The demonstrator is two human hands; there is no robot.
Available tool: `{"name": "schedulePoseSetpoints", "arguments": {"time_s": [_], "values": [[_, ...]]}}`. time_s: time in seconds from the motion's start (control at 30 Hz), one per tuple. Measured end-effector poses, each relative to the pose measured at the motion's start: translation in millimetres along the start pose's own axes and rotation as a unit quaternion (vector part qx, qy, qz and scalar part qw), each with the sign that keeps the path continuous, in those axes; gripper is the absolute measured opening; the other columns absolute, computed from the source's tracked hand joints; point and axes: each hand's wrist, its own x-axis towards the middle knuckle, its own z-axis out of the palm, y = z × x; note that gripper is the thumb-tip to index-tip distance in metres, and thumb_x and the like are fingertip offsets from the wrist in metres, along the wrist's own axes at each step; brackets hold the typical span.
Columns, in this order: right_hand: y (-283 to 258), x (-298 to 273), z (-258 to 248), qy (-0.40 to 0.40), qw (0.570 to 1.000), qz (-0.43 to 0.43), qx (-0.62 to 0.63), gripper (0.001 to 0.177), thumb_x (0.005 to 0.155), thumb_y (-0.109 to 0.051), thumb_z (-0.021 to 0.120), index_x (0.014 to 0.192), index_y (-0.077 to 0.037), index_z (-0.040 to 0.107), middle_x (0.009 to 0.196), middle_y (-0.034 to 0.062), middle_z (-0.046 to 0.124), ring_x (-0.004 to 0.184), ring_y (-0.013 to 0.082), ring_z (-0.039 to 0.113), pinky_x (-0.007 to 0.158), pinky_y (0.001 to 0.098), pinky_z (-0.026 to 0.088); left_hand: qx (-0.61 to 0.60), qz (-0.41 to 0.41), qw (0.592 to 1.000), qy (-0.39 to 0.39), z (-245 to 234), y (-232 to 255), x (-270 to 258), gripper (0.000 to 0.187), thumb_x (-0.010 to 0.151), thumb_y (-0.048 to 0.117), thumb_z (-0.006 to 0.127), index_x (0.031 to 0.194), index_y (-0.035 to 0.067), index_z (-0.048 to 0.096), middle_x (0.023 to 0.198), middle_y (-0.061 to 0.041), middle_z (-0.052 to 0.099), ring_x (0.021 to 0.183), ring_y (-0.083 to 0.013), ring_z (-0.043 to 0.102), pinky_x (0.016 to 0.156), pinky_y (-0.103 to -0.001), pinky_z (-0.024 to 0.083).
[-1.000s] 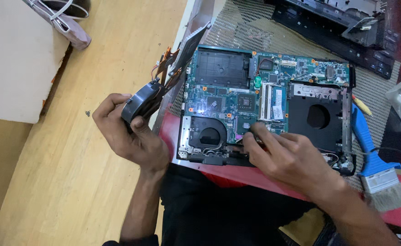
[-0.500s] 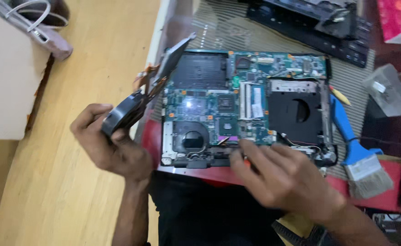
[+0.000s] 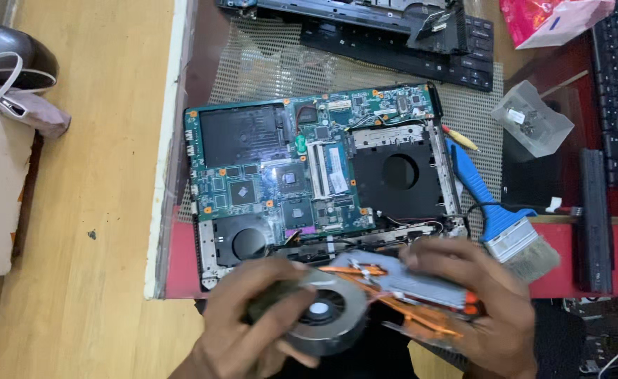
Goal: The person removes a cooling fan and heatsink from a disassembled laptop using a screwdriver. They then unscrew and lift out the motherboard, disconnecting cables as needed, and place the components on the workbench.
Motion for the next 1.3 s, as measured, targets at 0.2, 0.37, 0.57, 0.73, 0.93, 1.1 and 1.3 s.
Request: {"name": "schedulePoseSetpoints", "arguments": {"time_s": [0.2, 0.37, 0.57, 0.73, 0.93, 1.1, 1.3], "values": [[101, -45, -49, -0.077, 0.979, -0.016, 0.186, 0.047, 0.076, -0.015, 0.085, 0.118, -0.011, 0.065, 0.117, 0.0193, 0.077, 0.11, 0.0301, 0.083, 0.104, 0.0428, 0.066, -0.018, 0.184, 0.975, -0.126, 3, 41, 64, 0.04, 0.096, 0.032, 0.075, 0.104, -0.005, 0.06, 0.117, -0.025, 0.064, 0.097, -0.034, 0.072, 0.08, -0.046, 0.063], [91, -57, -51, 0.037, 0.982, 0.043, 0.181, 0.031, 0.081, -0.026, 0.076, 0.1, -0.004, 0.066, 0.098, 0.0192, 0.078, 0.085, 0.0249, 0.084, 0.075, 0.0297, 0.073, -0.025, 0.165, 0.954, -0.248, -1, 30, 97, 0.042, 0.103, 0.028, 0.056, 0.128, -0.006, 0.055, 0.124, -0.027, 0.062, 0.105, -0.0405, 0.067, 0.084, -0.052, 0.057], [109, -64, -57, -0.045, 0.973, 0.05, 0.22, 0.029, 0.084, -0.034, 0.074, 0.089, -0.005, 0.073, 0.081, 0.0161, 0.082, 0.069, 0.0243, 0.086, 0.064, 0.031, 0.07, 0.179, 0.128, 0.966, -0.134, -2, -41, 200, 0.017, 0.099, -0.003, 0.058, 0.115, 0.0, 0.063, 0.107, -0.016, 0.071, 0.094, -0.0314, 0.07, 0.079, -0.039, 0.061], [112, -64, -50, -0.056, 0.985, 0.065, 0.149, 0.031, 0.085, -0.038, 0.07, 0.079, -0.009, 0.077, 0.077, 0.0062, 0.083, 0.069, 0.0185, 0.082, 0.067, 0.0285, 0.062, 0.273, 0.107, 0.934, -0.202, 27, -86, 263, 0.029, 0.1, 0.015, 0.069, 0.123, -0.003, 0.065, 0.12, -0.021, 0.066, 0.103, -0.0387, 0.067, 0.086, -0.047, 0.059], [107, -53, -45, -0.092, 0.98, 0.066, 0.163, 0.021, 0.089, -0.026, 0.071, 0.084, -0.007, 0.078, 0.081, 0.0053, 0.084, 0.073, 0.0171, 0.082, 0.069, 0.0277, 0.063, 0.266, 0.01, 0.901, -0.344, 54, -81, 276, 0.065, 0.084, 0.041, 0.084, 0.131, 0.001, 0.062, 0.128, -0.017, 0.06, 0.109, -0.0363, 0.064, 0.093, -0.047, 0.057], [112, -50, -45, -0.111, 0.977, 0.049, 0.178, 0.017, 0.086, -0.023, 0.076, 0.087, -0.006, 0.076, 0.083, 0.0071, 0.084, 0.074, 0.0195, 0.084, 0.069, 0.0306, 0.068, 0.304, 0.089, 0.893, -0.32, 65, -90, 269, 0.042, 0.088, 0.02, 0.069, 0.126, 0.004, 0.061, 0.108, -0.012, 0.055, 0.092, -0.0247, 0.049, 0.078, -0.039, 0.045], [114, -43, -47, -0.144, 0.975, 0.011, 0.167, 0.023, 0.092, -0.03, 0.069, 0.088, -0.008, 0.075, 0.084, 0.0044, 0.084, 0.074, 0.0175, 0.083, 0.069, 0.0289, 0.067, 0.248, 0.153, 0.927, -0.235, 99, -84, 268, 0.027, 0.102, 0.012, 0.06, 0.123, 0.007, 0.075, 0.102, -0.009, 0.058, 0.094, -0.0259, 0.052, 0.074, -0.039, 0.05]]}}
